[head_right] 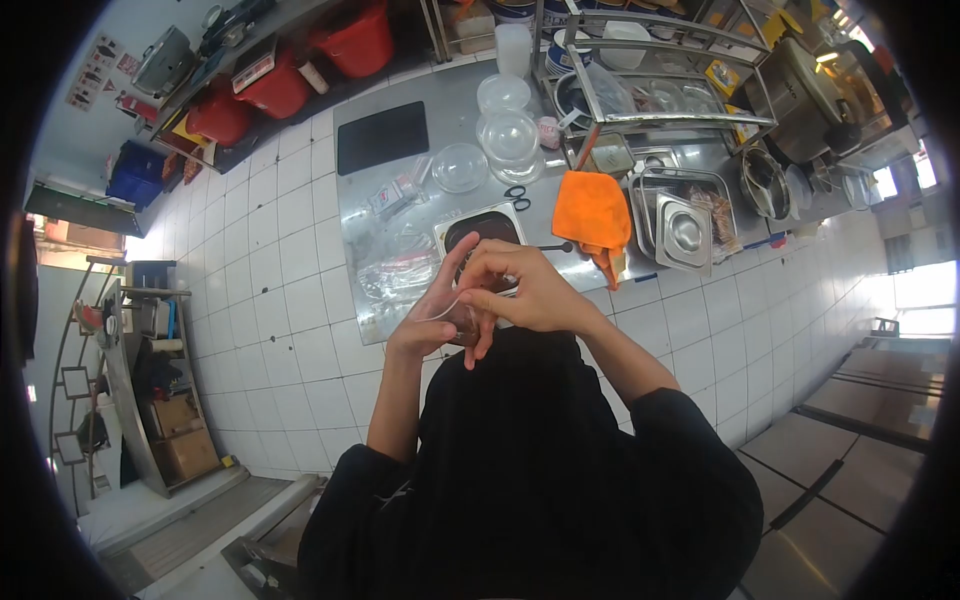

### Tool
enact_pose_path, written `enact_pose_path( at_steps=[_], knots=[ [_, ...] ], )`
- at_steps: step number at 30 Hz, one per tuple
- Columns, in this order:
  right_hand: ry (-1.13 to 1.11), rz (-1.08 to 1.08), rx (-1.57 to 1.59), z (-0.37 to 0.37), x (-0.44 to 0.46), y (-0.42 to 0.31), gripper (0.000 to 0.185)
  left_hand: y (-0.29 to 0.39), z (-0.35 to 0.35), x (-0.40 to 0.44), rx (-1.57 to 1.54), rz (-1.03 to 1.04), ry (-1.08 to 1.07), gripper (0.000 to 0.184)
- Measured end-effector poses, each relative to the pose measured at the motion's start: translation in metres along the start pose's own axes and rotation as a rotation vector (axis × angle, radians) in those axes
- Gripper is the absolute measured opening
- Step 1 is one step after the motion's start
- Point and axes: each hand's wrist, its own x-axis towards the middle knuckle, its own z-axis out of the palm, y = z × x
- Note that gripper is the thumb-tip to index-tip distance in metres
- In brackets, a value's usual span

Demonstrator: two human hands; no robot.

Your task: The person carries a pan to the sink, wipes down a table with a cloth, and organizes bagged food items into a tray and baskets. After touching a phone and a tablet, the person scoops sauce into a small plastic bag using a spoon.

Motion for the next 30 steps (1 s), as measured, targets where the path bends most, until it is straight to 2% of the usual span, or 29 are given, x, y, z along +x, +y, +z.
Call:
enact_pose_path(
  at_steps=[3,6,9,12,18,21,28,30],
  knots=[
    [0.007,-0.063,-0.053,0.002,0.001,0.000,0.009,-0.002,-0.002,-0.009,0.017,0.021,0.030,0.109],
    [0.117,-0.121,-0.055,0.009,0.001,0.000,0.008,-0.008,-0.008,-0.021,0.461,0.206,0.375,0.071],
    [0.179,-0.148,-0.136,0.011,0.005,0.000,0.007,-0.012,-0.011,-0.018,0.824,0.494,0.580,0.025],
    [0.200,-0.110,-0.106,0.015,0.009,0.004,0.008,-0.011,-0.002,-0.017,0.912,0.589,0.734,0.007],
    [0.175,-0.179,-0.048,0.018,0.014,0.011,0.009,-0.002,0.001,-0.028,0.929,0.560,0.750,0.008],
    [0.117,-0.194,-0.110,0.024,0.016,0.017,0.009,-0.006,0.007,-0.025,0.828,0.602,0.719,0.009],
    [0.178,-0.126,0.011,0.027,0.011,0.007,0.007,-0.009,0.005,-0.024,0.874,0.629,0.722,0.010],
    [0.112,-0.214,-0.043,0.019,0.008,0.012,0.007,-0.013,0.000,-0.022,0.899,0.613,0.691,0.016]
  ],
)
